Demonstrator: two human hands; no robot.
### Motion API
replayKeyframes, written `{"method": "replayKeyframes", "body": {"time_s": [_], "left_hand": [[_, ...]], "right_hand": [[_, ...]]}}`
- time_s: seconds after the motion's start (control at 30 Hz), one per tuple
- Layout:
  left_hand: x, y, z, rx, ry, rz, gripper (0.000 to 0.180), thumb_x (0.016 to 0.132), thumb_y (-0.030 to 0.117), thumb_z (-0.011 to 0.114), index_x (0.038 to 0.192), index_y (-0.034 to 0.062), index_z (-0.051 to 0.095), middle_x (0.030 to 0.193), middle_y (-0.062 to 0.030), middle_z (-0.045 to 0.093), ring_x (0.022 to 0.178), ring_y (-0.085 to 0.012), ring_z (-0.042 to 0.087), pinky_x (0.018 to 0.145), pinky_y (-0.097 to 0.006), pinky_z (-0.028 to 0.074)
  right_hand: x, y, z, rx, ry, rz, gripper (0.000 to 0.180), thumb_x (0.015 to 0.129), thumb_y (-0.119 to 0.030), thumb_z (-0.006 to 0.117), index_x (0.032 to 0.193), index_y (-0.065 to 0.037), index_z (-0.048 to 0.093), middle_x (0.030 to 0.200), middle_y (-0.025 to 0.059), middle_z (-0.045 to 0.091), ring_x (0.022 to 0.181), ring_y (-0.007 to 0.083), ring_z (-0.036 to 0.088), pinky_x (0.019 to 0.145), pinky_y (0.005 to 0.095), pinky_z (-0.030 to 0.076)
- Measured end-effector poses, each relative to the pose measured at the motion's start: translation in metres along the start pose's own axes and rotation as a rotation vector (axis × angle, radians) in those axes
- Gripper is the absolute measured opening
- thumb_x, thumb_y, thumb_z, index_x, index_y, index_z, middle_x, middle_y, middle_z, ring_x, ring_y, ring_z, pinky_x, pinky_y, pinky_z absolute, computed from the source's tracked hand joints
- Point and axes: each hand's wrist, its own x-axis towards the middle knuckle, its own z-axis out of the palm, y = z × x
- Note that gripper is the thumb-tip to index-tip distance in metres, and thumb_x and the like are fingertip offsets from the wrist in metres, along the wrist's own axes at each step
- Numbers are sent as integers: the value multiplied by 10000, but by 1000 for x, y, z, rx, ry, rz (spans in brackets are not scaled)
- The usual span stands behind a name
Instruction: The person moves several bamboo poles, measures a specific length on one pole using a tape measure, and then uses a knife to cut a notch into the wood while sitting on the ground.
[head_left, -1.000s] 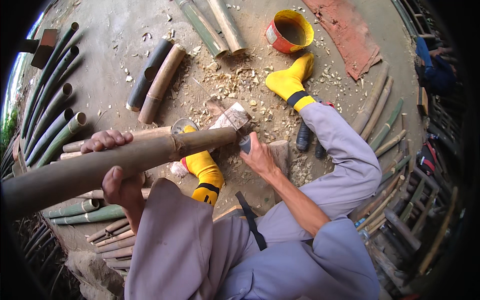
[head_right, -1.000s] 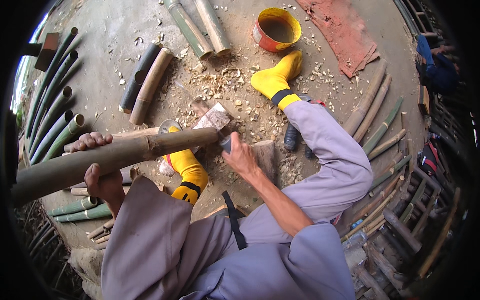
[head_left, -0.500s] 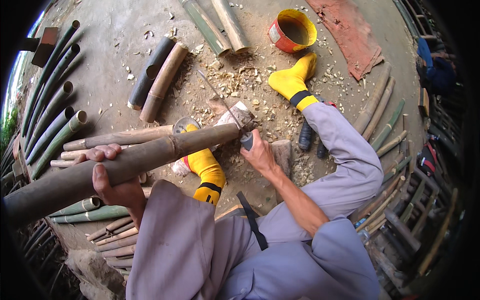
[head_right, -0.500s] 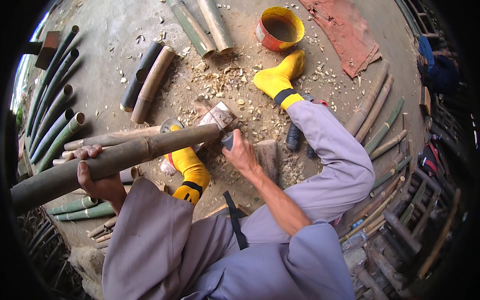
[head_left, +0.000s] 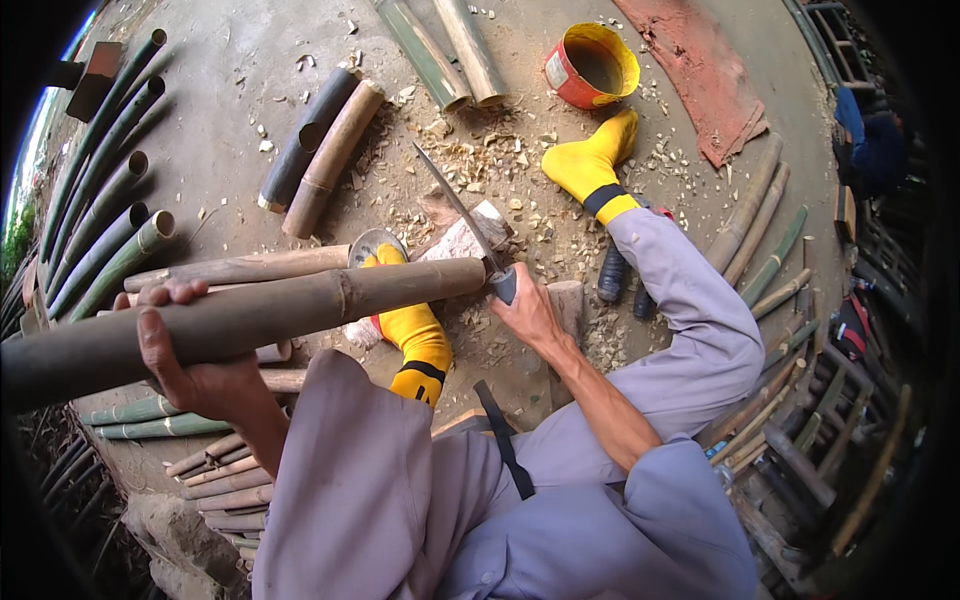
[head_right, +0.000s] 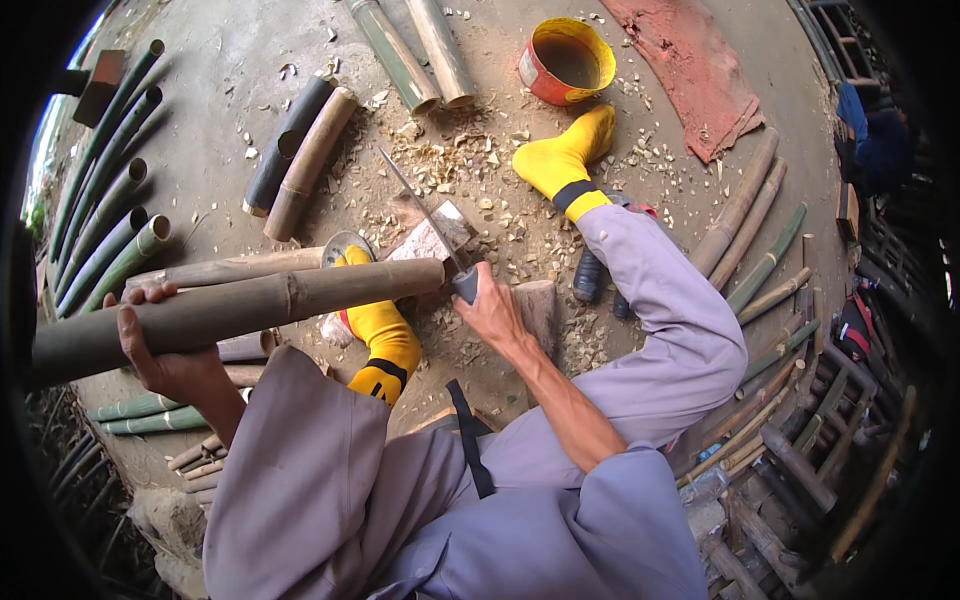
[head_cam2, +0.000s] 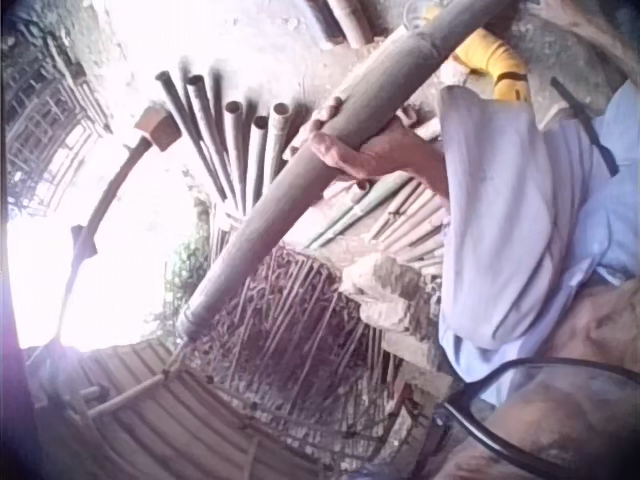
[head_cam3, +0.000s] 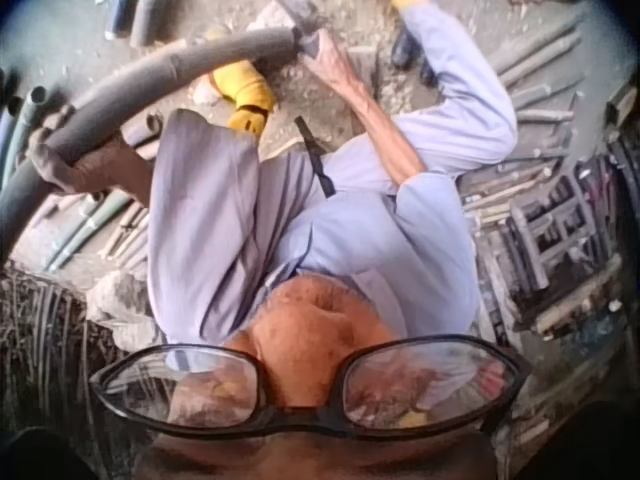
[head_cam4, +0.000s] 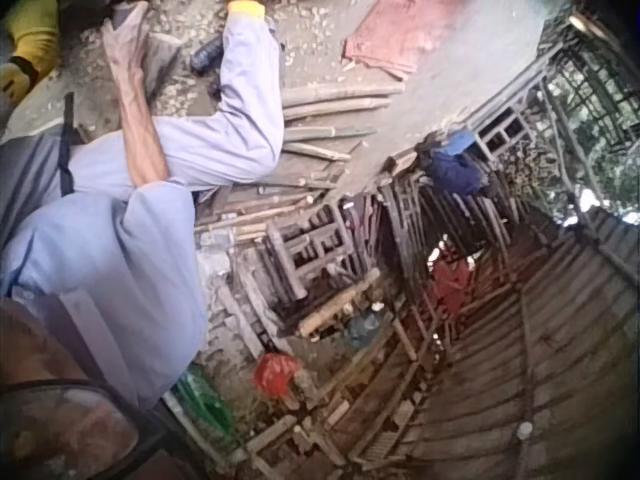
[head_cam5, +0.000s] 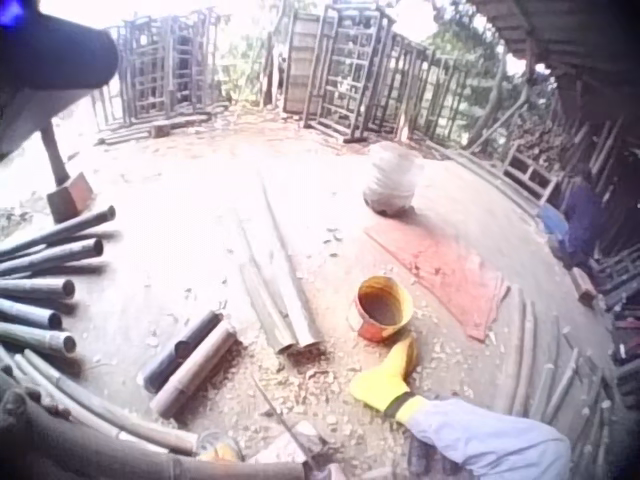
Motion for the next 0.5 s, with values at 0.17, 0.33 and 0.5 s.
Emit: {"method": "replayKeyframes", "body": {"time_s": [0.17, 0.33, 0.5], "left_hand": [[3, -18, -15, -96, -84, 34, 433, 753, 149, 552, 1147, 67, 393, 875, -65, 507, 808, -189, 504, 802, -353, 444], [4, -23, -32, -183, -207, 32, 457, 719, 155, 537, 1150, 77, 407, 856, -63, 489, 800, -188, 497, 792, -363, 435], [6, -23, -43, -207, -372, 89, 452, 721, 163, 551, 1145, 61, 434, 870, -64, 485, 809, -194, 489, 801, -376, 430]], "right_hand": [[-17, -54, -17, 207, 341, -246, 356, 742, -101, 705, 965, -4, 445, 718, 172, 618, 633, 320, 650, 555, 384, 519], [1, -28, 7, 88, 333, -313, 333, 743, -57, 696, 955, -11, 443, 752, 152, 641, 643, 298, 661, 517, 343, 537], [-2, -19, -3, 82, 130, -12, 373, 731, -95, 712, 969, 18, 448, 752, 203, 631, 649, 319, 658, 543, 382, 538]]}}
